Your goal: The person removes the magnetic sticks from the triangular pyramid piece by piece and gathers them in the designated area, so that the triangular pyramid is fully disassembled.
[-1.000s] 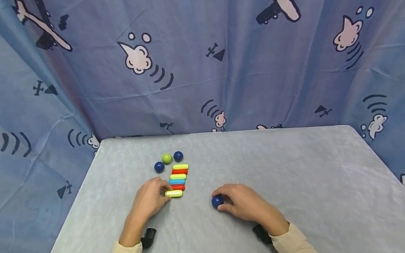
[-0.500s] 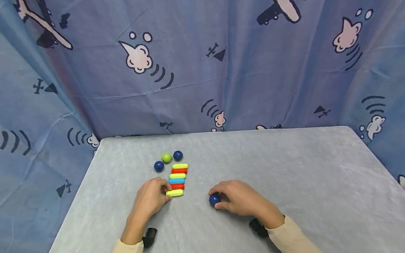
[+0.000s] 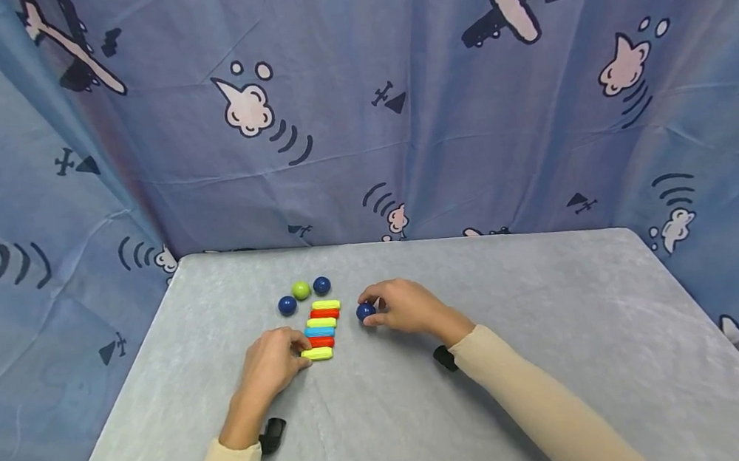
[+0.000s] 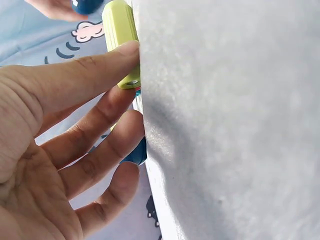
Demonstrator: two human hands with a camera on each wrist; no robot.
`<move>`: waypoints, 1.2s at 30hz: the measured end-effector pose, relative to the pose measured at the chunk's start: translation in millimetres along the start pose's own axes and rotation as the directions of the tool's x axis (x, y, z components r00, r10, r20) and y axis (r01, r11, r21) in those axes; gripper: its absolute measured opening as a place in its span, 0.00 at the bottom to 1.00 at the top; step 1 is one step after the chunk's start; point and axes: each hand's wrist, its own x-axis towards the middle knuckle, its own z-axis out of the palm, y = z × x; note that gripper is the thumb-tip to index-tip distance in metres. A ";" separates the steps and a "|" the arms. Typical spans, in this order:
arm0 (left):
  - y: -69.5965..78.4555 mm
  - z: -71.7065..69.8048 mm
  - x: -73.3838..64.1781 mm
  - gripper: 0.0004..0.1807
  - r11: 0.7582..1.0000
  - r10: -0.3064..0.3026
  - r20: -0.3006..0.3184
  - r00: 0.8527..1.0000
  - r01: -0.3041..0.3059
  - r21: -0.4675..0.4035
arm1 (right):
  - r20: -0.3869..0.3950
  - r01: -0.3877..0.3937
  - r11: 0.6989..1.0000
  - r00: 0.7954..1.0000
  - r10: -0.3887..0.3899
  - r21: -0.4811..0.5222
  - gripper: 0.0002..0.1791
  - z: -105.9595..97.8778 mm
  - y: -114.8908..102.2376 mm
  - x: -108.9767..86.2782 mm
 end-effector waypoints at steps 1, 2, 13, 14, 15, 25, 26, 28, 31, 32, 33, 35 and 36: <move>0.4 -0.3 0.0 0.10 1.000 -0.004 0.001 1.000 0.004 -0.003 | -0.001 0.000 1.000 1.000 0.000 -0.007 0.22 0.9 1.3 5.0; 0.8 -0.7 0.0 0.10 1.000 -0.005 0.001 1.000 0.005 -0.007 | 0.001 0.001 1.000 1.000 -0.001 -0.014 0.22 2.3 2.8 10.2; 3.5 -4.2 -2.4 0.09 0.999 -0.006 -0.034 0.999 0.004 -0.048 | -0.019 -0.087 0.994 0.996 0.089 0.070 0.22 10.5 12.8 52.5; 3.2 -4.0 -2.9 0.09 0.999 -0.002 -0.040 0.999 0.000 -0.051 | -0.021 -0.087 0.993 0.996 0.089 0.082 0.22 11.5 13.2 54.6; 2.9 -3.6 -3.0 0.09 0.999 0.001 -0.041 0.999 -0.003 -0.053 | -0.021 -0.085 0.992 0.996 0.087 0.093 0.22 12.6 13.3 56.3; 1.5 -4.2 -7.0 0.08 0.999 -0.006 -0.010 1.000 0.005 -0.033 | -0.020 -0.095 0.984 0.995 0.100 0.151 0.23 20.5 10.1 62.5; 1.4 -4.5 -7.2 0.08 1.000 -0.005 -0.011 1.000 0.005 -0.031 | -0.020 -0.098 0.983 0.995 0.102 0.154 0.23 20.6 9.7 62.6; 1.6 -3.9 -6.4 0.08 1.000 0.000 -0.010 1.000 -0.001 -0.028 | -0.017 -0.109 0.980 0.993 0.113 0.164 0.23 20.9 9.4 61.8; 1.6 -2.8 -5.7 0.09 1.000 0.003 -0.011 1.000 -0.003 -0.024 | -0.015 -0.114 0.978 0.993 0.119 0.174 0.24 21.8 10.0 60.5; 1.4 -2.5 -5.4 0.09 1.000 0.003 -0.013 1.000 -0.004 -0.023 | -0.017 -0.110 0.978 0.993 0.115 0.178 0.24 22.0 10.5 59.7; 1.1 -2.3 -5.1 0.09 1.000 0.003 -0.014 1.000 -0.003 -0.022 | -0.020 -0.107 0.977 0.993 0.112 0.184 0.25 21.7 11.0 58.7; 1.1 -2.0 -5.6 0.09 1.000 0.001 -0.016 1.000 -0.001 -0.027 | -0.030 -0.096 0.978 0.994 0.104 0.186 0.25 21.0 12.8 56.2; 1.1 -2.1 -5.8 0.09 1.000 0.000 -0.017 1.000 0.000 -0.030 | -0.037 -0.091 0.979 0.994 0.100 0.185 0.25 20.4 13.9 54.2</move>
